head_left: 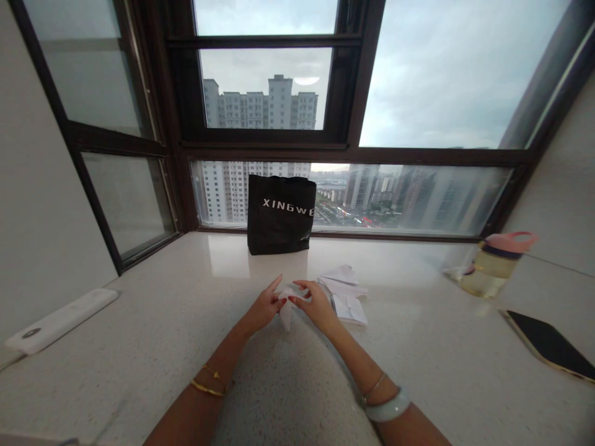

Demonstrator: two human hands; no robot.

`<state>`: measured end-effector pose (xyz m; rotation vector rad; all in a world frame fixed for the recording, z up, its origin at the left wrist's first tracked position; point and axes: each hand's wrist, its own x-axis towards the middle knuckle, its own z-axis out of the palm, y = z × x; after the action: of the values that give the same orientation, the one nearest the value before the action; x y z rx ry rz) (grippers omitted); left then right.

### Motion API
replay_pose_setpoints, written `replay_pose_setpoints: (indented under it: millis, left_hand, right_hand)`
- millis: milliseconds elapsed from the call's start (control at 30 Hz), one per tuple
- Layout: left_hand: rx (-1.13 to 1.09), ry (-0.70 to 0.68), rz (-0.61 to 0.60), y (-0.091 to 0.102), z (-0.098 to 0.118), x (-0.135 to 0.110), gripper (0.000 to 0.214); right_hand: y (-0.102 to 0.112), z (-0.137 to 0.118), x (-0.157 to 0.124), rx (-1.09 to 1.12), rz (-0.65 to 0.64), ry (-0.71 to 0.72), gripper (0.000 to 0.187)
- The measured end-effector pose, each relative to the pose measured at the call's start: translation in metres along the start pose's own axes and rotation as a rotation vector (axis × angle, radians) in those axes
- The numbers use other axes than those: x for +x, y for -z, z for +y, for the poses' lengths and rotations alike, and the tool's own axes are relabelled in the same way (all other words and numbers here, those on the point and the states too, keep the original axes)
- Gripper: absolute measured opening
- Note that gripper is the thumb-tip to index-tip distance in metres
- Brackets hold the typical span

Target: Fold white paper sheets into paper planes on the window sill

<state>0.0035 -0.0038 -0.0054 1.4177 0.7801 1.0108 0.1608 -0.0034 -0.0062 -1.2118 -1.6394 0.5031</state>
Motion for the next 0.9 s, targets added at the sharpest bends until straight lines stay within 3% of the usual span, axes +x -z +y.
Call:
replay_pose_setpoints:
  millis: [133,300,467,700,900]
  left_hand:
    - [0.128,-0.010,-0.002,0.001,-0.002,-0.001,0.085]
    - [0.235,-0.014,-0.049,-0.004,-0.005,-0.005,0.076]
    - [0.112,-0.057,-0.080,-0.009,-0.008,0.000,0.066]
    - [0.222,-0.083,0.017,-0.007,-0.005,0.002,0.030]
    - [0.249,-0.061,0.011,-0.008,-0.002,0.000,0.025]
  right_hand:
    - [0.002,0.004,-0.001,-0.103,-0.115,-0.045,0.010]
    - [0.008,-0.003,-0.009,-0.166,-0.091,-0.081,0.009]
    - [0.044,0.003,-0.034,-0.191,-0.100,-0.263,0.016]
    - [0.105,0.026,-0.081,-0.797,-0.031,-0.385,0.012]
    - [0.106,0.017,-0.081,-0.909,-0.034,-0.431,0.018]
